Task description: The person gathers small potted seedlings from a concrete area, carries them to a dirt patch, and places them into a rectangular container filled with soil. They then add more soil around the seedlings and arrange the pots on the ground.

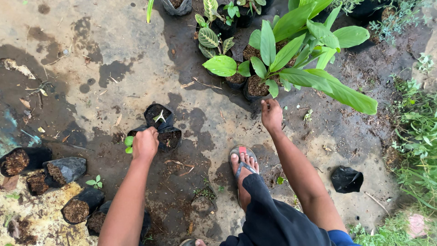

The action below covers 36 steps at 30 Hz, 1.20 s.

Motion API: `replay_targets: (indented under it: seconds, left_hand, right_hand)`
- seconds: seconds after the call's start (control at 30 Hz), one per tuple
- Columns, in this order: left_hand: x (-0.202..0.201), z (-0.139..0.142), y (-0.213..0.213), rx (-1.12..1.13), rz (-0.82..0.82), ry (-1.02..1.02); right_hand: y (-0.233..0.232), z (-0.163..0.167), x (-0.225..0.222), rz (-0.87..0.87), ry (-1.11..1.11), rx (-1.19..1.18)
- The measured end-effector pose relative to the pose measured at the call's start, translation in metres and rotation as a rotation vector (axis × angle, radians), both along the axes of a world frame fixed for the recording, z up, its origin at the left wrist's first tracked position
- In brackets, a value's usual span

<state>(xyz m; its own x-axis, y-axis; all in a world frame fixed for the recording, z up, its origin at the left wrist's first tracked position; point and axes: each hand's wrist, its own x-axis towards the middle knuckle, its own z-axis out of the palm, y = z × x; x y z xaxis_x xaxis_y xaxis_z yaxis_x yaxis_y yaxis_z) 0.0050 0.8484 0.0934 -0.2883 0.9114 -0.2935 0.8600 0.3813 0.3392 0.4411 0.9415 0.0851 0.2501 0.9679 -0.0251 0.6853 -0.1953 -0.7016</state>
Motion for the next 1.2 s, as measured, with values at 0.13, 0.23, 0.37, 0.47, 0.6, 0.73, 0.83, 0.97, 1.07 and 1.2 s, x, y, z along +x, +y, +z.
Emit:
replay_targets:
  seconds: [0.13,0.23,0.37,0.47,0.6,0.73,0.83,0.97,1.07,1.2]
  left_hand:
    - [0.0,0.0,0.001,-0.006,0.008,-0.005]
    - [0.0,-0.001,0.003,-0.005,0.006,-0.008]
    - [0.0,-0.003,0.004,0.0,0.012,-0.009]
    - [-0.001,-0.003,0.004,-0.004,-0.003,-0.004]
    - [-0.003,-0.005,0.004,0.006,-0.013,-0.001]
    - [-0.004,-0.006,0.005,0.036,-0.026,0.007]
    - [-0.004,-0.007,0.004,0.059,-0.029,0.002]
    - [-0.005,-0.007,0.004,0.054,-0.018,-0.004]
    - [-0.006,-0.007,0.005,0.058,-0.024,0.001]
    - [-0.006,-0.006,0.004,0.066,-0.013,-0.011]
  right_hand:
    - [0.0,-0.001,0.0,0.021,0.032,0.039]
    - [0.0,-0.003,-0.001,0.013,0.033,0.009]
    - [0.001,-0.004,-0.002,-0.003,0.02,-0.021]
    - [0.001,-0.002,-0.003,-0.008,0.025,-0.02]
    - [0.002,0.0,-0.007,0.001,0.025,-0.016]
    - [0.003,0.001,-0.009,0.006,0.05,-0.01]
    - [0.003,0.001,-0.01,0.012,0.057,-0.007]
    - [0.002,0.001,-0.01,0.029,0.034,-0.003]
    - [0.003,0.002,-0.011,0.039,0.027,0.004]
    - [0.003,0.002,-0.011,0.033,0.046,-0.012]
